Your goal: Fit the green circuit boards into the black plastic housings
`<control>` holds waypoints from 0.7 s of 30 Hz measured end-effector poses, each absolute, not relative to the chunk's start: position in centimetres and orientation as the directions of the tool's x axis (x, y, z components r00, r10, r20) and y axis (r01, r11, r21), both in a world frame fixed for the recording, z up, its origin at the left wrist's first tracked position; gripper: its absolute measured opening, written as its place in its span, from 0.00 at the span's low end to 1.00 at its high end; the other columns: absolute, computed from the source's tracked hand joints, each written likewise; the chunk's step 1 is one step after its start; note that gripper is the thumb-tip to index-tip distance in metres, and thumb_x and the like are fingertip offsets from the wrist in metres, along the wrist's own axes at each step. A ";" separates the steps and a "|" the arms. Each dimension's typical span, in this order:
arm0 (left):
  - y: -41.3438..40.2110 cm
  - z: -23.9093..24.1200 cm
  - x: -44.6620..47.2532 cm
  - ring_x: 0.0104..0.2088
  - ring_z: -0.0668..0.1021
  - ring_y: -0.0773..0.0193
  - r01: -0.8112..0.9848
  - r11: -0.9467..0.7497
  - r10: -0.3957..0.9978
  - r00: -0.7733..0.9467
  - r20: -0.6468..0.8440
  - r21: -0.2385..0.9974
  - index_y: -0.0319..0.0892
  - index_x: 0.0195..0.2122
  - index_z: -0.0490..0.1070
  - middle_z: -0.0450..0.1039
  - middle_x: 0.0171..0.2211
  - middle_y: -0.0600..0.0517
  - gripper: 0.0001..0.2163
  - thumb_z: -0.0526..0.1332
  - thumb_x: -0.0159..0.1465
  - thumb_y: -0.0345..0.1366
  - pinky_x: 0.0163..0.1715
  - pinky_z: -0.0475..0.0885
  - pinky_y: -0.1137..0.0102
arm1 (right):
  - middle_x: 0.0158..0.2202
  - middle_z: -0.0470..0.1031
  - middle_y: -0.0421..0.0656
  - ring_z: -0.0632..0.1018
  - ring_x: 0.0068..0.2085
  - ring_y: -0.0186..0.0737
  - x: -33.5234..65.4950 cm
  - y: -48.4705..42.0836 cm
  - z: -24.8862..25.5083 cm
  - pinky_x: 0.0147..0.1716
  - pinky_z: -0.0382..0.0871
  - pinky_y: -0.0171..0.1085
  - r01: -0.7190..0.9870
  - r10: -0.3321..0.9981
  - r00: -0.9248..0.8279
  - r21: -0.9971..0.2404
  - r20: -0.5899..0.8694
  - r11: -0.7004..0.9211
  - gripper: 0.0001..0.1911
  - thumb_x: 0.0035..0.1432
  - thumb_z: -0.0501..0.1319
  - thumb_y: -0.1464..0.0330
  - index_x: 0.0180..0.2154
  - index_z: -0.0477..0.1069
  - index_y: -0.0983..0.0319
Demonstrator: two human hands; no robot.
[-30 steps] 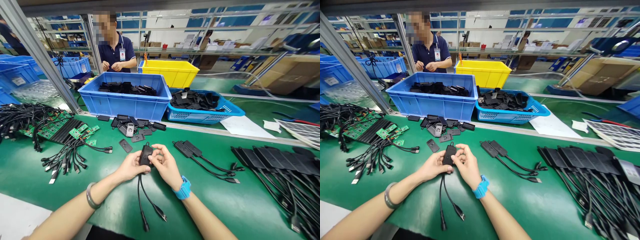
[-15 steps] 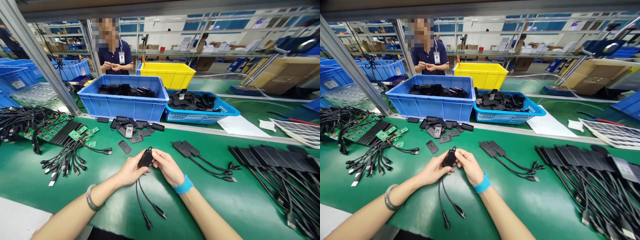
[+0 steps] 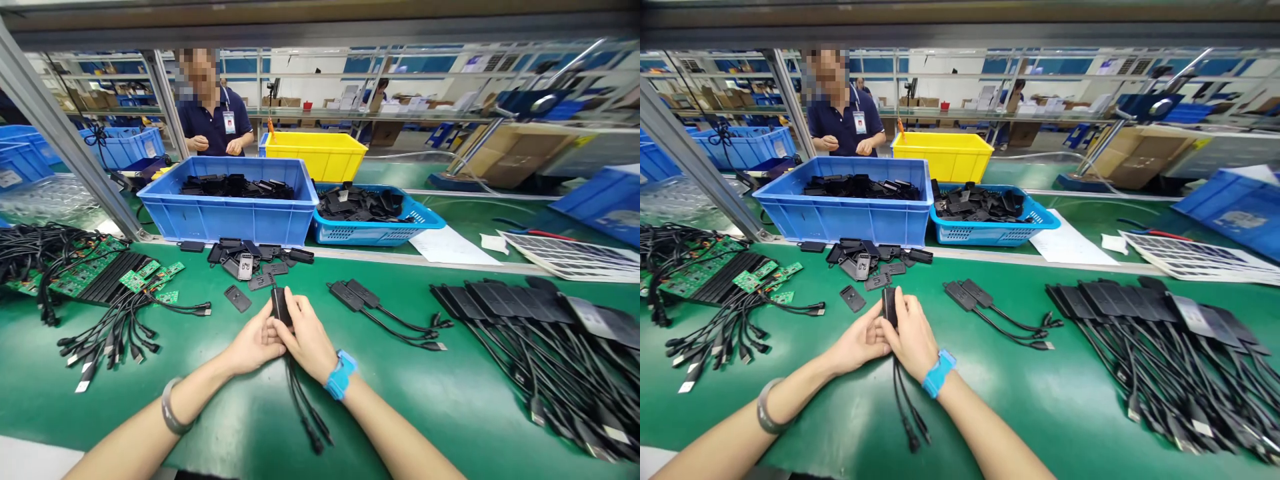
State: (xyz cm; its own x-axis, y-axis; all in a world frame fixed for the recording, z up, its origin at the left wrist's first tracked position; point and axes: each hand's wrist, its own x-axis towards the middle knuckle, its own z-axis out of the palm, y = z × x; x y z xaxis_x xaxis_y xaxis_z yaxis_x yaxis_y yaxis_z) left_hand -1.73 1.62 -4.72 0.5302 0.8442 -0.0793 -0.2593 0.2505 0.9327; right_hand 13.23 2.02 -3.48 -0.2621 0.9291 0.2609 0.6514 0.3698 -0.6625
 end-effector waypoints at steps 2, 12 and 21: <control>1.5 -4.9 -2.0 0.48 0.76 0.58 -0.190 0.231 0.836 0.540 -0.095 0.954 0.48 0.67 0.40 0.68 0.54 0.40 0.46 0.67 0.53 0.30 0.44 0.72 0.66 | 0.47 0.66 0.53 0.71 0.48 0.49 14.0 2.4 -3.2 0.47 0.70 0.46 0.780 0.927 -0.282 -0.504 0.246 0.371 0.30 0.60 0.52 0.72 0.63 0.53 0.65; 4.6 -2.1 -6.6 0.44 0.74 0.61 0.844 -0.297 0.947 0.200 0.251 0.448 0.45 0.54 0.64 0.70 0.47 0.47 0.18 0.54 0.62 0.27 0.43 0.71 0.67 | 0.47 0.71 0.57 0.72 0.40 0.56 20.0 4.8 -3.3 0.31 0.65 0.46 0.970 0.918 -0.202 0.197 0.342 0.141 0.23 0.57 0.52 0.78 0.54 0.67 0.66; 6.8 1.4 -18.7 0.44 0.75 0.44 0.872 0.488 0.841 -0.463 0.280 -0.024 0.31 0.45 0.66 0.71 0.41 0.33 0.15 0.44 0.64 0.24 0.39 0.69 0.55 | 0.40 0.74 0.49 0.74 0.41 0.48 16.8 3.4 -4.9 0.37 0.66 0.44 0.839 0.819 -0.421 -0.176 0.390 0.515 0.14 0.64 0.52 0.68 0.47 0.72 0.62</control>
State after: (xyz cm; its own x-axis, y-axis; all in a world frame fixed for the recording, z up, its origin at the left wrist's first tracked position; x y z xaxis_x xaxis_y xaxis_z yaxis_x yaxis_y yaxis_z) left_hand -18.70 6.75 1.42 -0.4628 0.8411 0.2799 0.8725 0.4880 -0.0239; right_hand 16.85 3.45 -4.86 -0.4213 0.8190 0.3897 0.8387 0.5153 -0.1761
